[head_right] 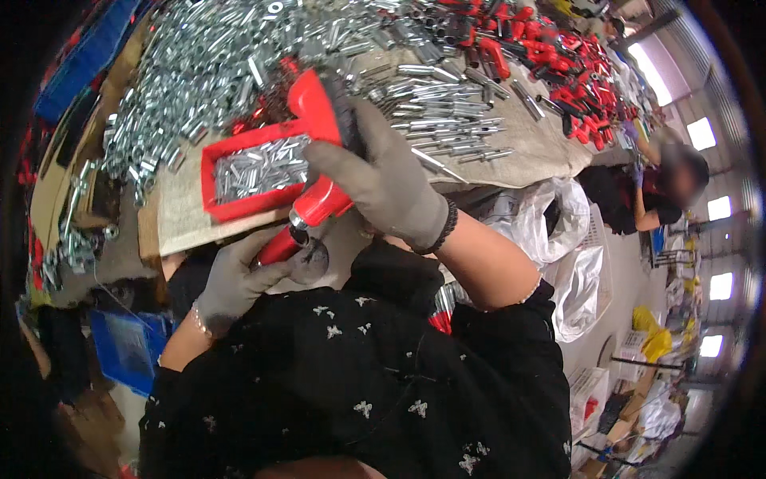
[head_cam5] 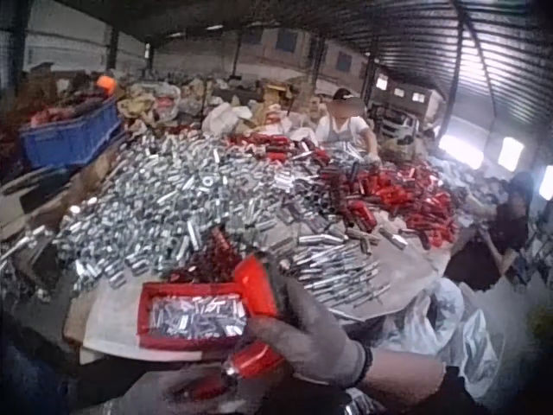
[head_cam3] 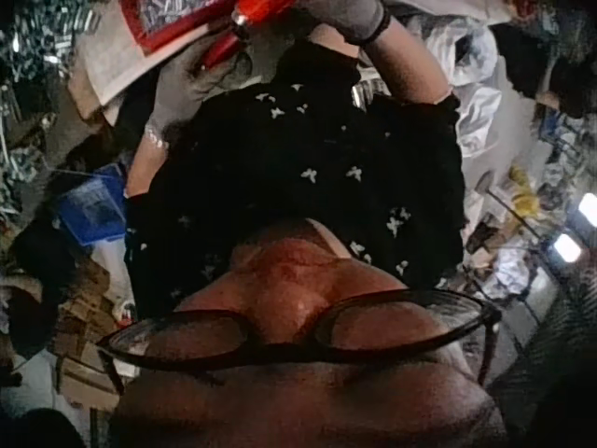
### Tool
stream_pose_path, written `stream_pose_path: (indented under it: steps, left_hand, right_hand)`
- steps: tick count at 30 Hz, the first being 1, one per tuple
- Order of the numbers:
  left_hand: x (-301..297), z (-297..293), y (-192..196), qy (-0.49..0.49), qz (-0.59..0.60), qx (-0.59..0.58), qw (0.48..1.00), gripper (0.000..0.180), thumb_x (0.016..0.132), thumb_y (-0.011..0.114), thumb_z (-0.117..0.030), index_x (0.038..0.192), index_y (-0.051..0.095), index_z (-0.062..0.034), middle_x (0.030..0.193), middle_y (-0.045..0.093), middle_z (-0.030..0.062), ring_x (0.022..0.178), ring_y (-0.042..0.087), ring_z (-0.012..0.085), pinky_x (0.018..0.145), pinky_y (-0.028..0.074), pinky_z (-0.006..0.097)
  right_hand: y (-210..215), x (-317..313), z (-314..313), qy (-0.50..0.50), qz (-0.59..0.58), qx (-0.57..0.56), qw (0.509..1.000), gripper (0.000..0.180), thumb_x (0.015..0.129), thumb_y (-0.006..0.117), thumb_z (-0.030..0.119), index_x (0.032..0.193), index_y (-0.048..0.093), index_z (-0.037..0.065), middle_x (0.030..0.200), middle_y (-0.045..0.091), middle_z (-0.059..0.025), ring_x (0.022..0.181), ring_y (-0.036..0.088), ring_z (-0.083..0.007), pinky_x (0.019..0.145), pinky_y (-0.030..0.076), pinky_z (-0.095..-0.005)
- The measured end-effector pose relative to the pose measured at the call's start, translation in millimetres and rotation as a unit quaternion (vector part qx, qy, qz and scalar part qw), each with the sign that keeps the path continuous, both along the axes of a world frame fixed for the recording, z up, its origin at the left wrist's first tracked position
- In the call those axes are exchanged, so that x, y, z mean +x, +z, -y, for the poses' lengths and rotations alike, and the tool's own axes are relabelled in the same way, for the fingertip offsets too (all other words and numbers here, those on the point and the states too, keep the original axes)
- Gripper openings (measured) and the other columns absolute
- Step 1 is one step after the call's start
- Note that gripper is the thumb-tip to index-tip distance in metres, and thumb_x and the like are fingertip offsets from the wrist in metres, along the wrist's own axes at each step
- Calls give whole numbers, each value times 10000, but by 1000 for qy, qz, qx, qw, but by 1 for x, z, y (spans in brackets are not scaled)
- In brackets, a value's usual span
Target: Assembling red handles and metal stems onto faucet components in a workshop.
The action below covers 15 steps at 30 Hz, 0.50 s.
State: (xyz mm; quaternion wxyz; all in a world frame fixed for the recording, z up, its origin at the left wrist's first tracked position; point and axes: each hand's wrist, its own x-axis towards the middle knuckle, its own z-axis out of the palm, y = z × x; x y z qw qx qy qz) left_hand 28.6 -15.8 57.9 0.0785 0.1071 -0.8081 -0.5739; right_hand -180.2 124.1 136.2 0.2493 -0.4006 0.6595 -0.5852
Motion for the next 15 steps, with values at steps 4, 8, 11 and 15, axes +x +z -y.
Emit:
stream_pose_path:
  steps: [4,8,11,15]
  left_hand:
    - [26,12,2,7,102,164,981,440,894,710,-277,1263,628,-52,888,678,37,705,609,84,638,485,246]
    - [49,21,-1,-71,197,301,930,374,931,660,-265,1256,624,-86,733,585,-20,569,508,44,513,411,205]
    - [52,27,-14,-133,195,327,915,341,955,613,-303,1215,615,-82,687,557,-8,539,489,56,488,395,215]
    - [52,30,-11,-197,188,375,886,349,977,566,-335,1205,608,-74,675,559,9,518,481,63,471,379,216]
  right_hand:
    - [-6,14,-5,85,-188,-68,976,553,884,695,307,1279,501,-28,1055,631,-151,948,613,-248,847,485,-393]
    - [9,-1,-14,261,-432,-23,863,528,793,745,297,1235,594,52,1132,617,-163,948,613,-371,831,499,-435]
    - [14,3,-12,301,-451,-81,836,449,785,729,216,1199,634,71,1188,622,-174,991,642,-366,820,531,-420]
    - [17,14,-20,323,-418,-63,847,446,787,695,125,1221,616,56,1236,619,-218,1035,658,-400,843,554,-430]
